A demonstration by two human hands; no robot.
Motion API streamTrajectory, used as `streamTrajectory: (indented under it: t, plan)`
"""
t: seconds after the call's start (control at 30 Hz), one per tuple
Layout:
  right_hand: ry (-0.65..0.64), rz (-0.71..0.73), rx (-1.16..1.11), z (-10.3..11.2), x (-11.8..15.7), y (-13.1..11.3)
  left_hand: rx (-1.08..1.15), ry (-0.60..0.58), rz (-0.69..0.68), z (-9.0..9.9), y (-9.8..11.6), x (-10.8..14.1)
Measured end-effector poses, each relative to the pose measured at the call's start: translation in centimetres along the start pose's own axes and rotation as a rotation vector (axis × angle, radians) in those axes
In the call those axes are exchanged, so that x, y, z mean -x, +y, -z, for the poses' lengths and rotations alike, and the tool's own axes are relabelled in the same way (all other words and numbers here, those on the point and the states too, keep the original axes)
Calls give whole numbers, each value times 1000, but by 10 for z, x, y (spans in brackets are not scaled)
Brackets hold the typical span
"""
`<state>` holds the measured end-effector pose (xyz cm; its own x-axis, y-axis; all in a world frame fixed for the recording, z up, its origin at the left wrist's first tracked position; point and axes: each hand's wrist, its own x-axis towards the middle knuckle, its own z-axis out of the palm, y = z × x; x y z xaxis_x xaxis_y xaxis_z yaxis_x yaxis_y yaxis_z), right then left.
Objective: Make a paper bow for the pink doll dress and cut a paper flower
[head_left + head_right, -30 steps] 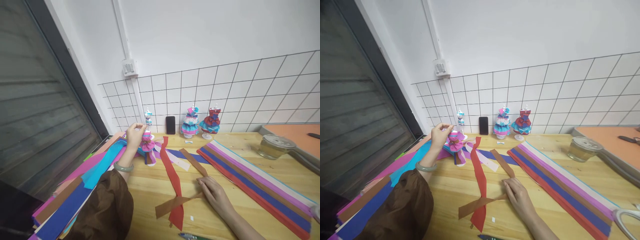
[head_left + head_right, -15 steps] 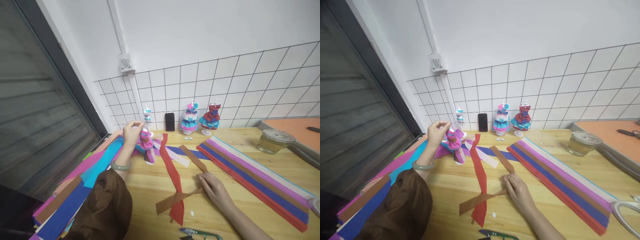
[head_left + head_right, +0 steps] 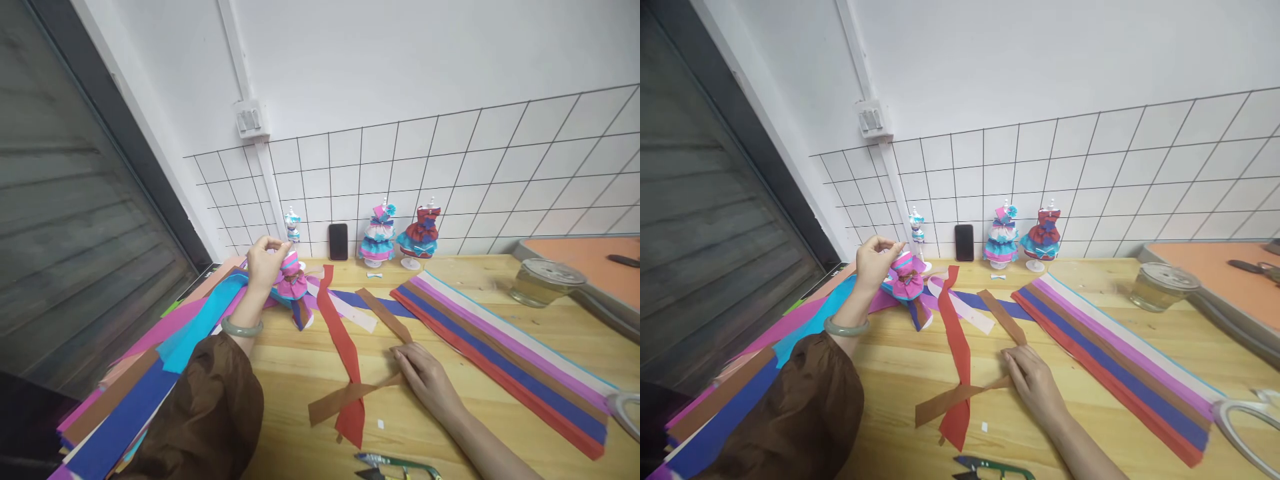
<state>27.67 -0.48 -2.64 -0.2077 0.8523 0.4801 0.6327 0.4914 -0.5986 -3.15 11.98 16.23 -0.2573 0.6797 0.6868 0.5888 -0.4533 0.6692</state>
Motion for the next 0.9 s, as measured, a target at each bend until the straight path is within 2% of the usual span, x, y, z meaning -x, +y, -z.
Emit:
streamTrajectory:
  t: [0.17, 0.5, 0.57, 0.63, 0.73, 0.8, 0.83, 0.87, 0.9]
  plan:
    - [4, -6, 0, 0, -1, -2, 36, -39, -65, -1, 5, 5]
    - [3, -9, 15, 1, -1, -2, 208, -105, 1, 0, -3, 18]
    - [5, -6, 20, 1, -1, -2, 251, -93, 17, 4, -3, 23]
    - [3, -5, 23, 1, -2, -3, 289, -33, 20, 10, -6, 28]
    - [-1, -9, 27, 2, -2, -4, 324, 153, 33, 20, -20, 39]
    - [-2, -14, 34, 2, -2, -3, 324, 258, 106, 25, -39, 49]
    - [-1, -16, 41, 2, -2, -2, 308, 274, 173, 26, -51, 55]
    - [0, -16, 47, 2, -1, -1, 276, 223, 256, 26, -63, 62]
    - [1, -15, 54, 1, -1, 0, 242, 113, 349, 26, -74, 70]
